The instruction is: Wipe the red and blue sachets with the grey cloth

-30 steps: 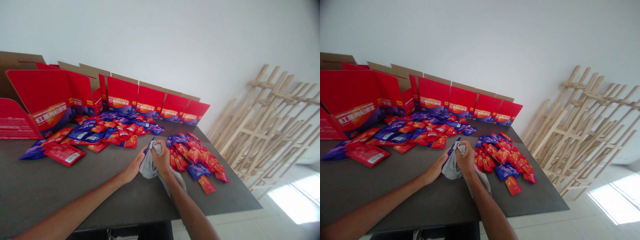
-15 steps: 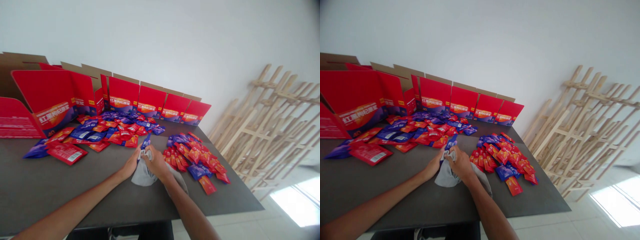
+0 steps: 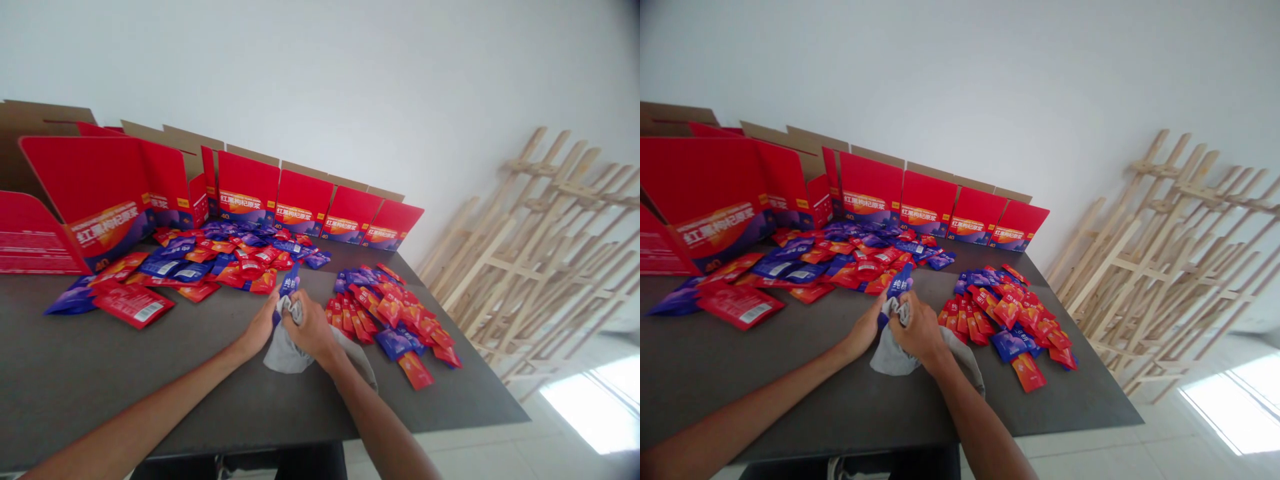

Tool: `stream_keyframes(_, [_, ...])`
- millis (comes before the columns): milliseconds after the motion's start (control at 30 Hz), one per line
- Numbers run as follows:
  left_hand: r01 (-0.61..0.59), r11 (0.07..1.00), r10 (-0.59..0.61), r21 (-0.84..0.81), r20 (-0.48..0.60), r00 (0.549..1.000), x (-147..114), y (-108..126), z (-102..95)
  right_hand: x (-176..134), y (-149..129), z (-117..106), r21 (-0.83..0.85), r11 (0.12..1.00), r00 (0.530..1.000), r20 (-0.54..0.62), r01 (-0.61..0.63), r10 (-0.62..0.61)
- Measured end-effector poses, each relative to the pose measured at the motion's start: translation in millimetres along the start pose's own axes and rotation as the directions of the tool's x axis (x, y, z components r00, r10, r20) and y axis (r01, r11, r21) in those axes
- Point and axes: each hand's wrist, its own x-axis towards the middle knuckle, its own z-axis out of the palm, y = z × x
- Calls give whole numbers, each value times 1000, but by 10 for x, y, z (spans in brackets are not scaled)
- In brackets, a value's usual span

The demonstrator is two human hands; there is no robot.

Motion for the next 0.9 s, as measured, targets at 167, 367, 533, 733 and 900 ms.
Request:
stream_keyframes(167, [-35, 997, 25, 69, 150, 988, -53, -70, 14, 64, 59, -77, 54, 996, 983, -166, -74, 82])
stream_keyframes(367, [-63, 991, 31, 116, 260, 965, -107, -202, 49, 130, 146, -226, 154, 984, 937, -323, -88, 134])
stream_keyframes(533, [-3, 1000, 3, 13, 32, 999, 45, -60, -15, 39, 21, -36, 187, 980, 998, -1, 60, -61])
stream_keyframes(733, [-12, 1000, 12, -1, 107, 994, 39, -102, -4, 78, 74, -91, 180, 984, 993, -119, 14, 7])
stream_keyframes(900, [7, 998, -22, 59, 265, 964, -59, -208, 59, 144, 197, -247, 211, 971, 945, -280, -111, 168])
